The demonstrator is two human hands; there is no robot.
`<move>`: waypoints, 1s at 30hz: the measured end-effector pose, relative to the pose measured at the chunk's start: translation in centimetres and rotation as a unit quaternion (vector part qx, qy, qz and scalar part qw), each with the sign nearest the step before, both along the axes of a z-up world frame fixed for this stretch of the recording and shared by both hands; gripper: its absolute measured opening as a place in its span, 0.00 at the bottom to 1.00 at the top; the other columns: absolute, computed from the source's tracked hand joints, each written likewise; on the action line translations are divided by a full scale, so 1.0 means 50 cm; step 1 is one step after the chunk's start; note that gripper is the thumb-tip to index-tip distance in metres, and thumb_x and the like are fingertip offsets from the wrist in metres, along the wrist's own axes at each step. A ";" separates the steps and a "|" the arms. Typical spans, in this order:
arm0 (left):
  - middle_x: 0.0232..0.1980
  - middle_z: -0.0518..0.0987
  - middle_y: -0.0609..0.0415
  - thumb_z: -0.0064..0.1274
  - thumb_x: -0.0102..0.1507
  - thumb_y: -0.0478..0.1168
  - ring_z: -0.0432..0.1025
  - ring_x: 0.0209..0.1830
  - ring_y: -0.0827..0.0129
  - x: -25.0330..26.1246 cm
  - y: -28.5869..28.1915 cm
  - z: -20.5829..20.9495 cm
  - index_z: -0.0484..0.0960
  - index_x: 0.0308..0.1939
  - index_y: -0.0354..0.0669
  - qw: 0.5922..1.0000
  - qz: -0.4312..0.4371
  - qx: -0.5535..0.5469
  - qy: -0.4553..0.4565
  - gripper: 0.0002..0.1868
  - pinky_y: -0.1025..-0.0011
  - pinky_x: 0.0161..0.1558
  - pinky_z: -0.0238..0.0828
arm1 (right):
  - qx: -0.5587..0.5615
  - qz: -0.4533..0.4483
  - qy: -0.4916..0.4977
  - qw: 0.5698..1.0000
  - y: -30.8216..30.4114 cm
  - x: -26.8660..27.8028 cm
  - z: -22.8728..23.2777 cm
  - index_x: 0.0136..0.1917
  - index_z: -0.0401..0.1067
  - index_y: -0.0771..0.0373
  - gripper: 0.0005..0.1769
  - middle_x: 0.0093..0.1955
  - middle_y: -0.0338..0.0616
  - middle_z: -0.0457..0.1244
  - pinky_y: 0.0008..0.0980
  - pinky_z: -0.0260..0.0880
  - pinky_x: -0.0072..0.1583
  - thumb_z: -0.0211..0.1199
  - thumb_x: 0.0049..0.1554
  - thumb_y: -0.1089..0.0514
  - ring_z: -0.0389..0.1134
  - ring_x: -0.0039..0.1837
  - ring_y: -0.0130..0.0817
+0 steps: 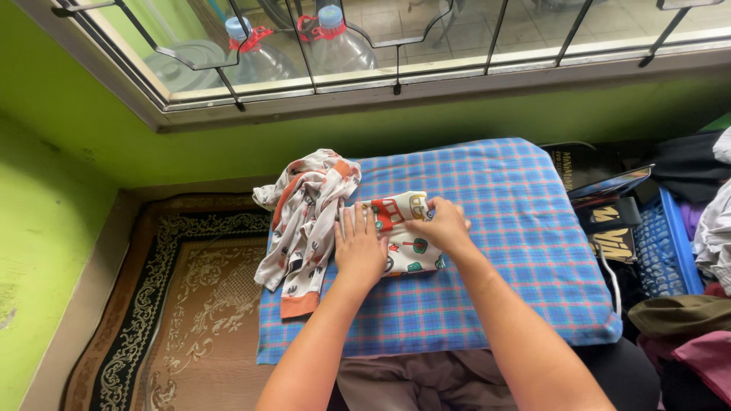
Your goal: The person irons and folds a small white shirt with vehicle graphics and a pair of patterned pants on a blue checkered ironing board. They smooth the fabric, use an iron, fold each item, and place the finished shirt on the floor.
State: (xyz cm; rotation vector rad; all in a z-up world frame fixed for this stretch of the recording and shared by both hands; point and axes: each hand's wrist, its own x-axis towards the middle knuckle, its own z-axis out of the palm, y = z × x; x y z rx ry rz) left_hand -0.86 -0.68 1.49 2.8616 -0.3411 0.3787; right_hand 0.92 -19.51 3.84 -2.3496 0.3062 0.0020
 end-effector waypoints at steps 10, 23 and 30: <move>0.55 0.76 0.35 0.35 0.68 0.54 0.75 0.54 0.42 0.060 -0.074 0.067 0.74 0.54 0.34 0.507 -0.019 -0.767 0.392 0.26 0.45 0.55 0.76 | 0.044 0.141 -0.190 0.971 -0.010 -0.072 0.236 0.54 0.67 0.65 0.18 0.47 0.53 0.70 0.45 0.69 0.49 0.64 0.49 0.67 0.71 0.49 0.52; 0.64 0.78 0.45 0.46 0.67 0.61 0.75 0.62 0.56 0.153 -0.231 -0.044 0.73 0.67 0.42 0.418 -0.077 -0.779 0.460 0.33 0.57 0.62 0.72 | -0.300 0.347 -0.328 0.826 -0.160 -0.185 0.059 0.62 0.74 0.58 0.29 0.69 0.46 0.65 0.48 0.56 0.71 0.60 0.47 0.70 0.62 0.74 0.42; 0.51 0.81 0.40 0.66 0.59 0.50 0.77 0.47 0.58 0.180 -0.242 -0.070 0.78 0.49 0.36 0.859 0.044 -0.491 0.138 0.24 0.64 0.46 0.75 | -0.194 0.311 -0.324 0.872 -0.175 -0.209 0.002 0.61 0.75 0.57 0.30 0.71 0.43 0.64 0.51 0.53 0.75 0.61 0.45 0.72 0.58 0.77 0.43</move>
